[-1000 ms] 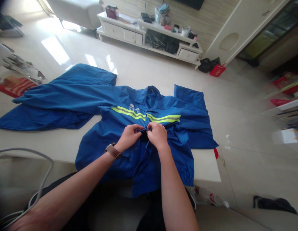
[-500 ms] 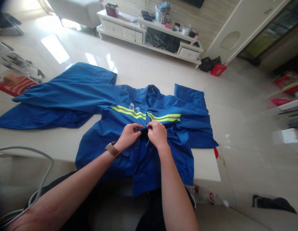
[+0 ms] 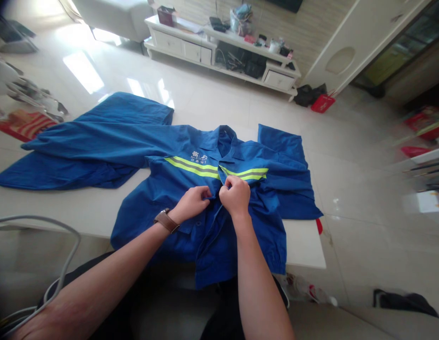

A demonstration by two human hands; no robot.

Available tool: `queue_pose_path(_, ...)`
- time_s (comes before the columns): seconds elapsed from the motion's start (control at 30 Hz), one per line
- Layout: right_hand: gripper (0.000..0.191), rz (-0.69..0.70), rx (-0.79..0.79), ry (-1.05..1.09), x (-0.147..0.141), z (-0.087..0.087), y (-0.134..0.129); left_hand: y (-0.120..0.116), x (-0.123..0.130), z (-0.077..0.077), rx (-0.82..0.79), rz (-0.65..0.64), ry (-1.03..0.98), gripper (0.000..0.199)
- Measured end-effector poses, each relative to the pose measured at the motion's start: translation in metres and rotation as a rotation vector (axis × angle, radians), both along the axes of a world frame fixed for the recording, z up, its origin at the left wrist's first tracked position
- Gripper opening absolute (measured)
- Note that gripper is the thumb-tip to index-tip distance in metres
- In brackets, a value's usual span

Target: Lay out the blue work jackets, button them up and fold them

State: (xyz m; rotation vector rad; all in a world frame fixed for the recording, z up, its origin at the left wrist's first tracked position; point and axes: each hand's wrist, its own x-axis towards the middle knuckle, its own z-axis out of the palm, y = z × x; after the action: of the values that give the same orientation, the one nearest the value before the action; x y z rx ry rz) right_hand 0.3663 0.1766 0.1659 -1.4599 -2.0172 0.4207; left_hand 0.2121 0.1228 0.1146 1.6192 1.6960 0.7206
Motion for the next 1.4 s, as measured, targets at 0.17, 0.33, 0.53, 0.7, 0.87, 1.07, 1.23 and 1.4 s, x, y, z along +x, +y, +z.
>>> queue_pose_path(0.17,0.014,0.138,-0.095,0.305,0.004,0.005,-0.001,0.000,0.003,0.004,0.042,0.033,-0.003,0.009)
queue_pose_path(0.33,0.015,0.259,-0.241,0.424,0.009,0.011,-0.004,0.008,0.005,0.003,0.124,0.199,-0.148,0.017)
queue_pose_path(0.53,0.015,0.522,-0.529,0.379,0.011,0.013,-0.005,0.010,0.010,0.003,0.139,0.300,-0.081,0.034)
queue_pose_path(0.7,0.014,0.601,-0.669,0.404,0.015,0.017,-0.003,0.012,0.011,0.004,0.103,0.266,0.016,0.031)
queue_pose_path(0.87,0.021,0.588,-0.650,0.383,0.014,0.019,-0.004,0.019,0.006,-0.003,0.125,0.193,0.084,0.019)
queue_pose_path(1.07,0.046,-0.115,-0.298,0.112,0.013,0.011,-0.004,0.024,0.002,-0.010,0.119,0.189,0.053,0.019)
queue_pose_path(1.23,0.033,-0.065,-0.138,-0.027,0.014,0.001,0.000,0.025,0.004,-0.010,0.153,0.209,-0.004,0.018)
queue_pose_path(1.4,0.013,0.164,-0.107,0.052,0.008,-0.002,-0.002,0.025,0.004,-0.005,0.162,0.226,-0.045,0.017)
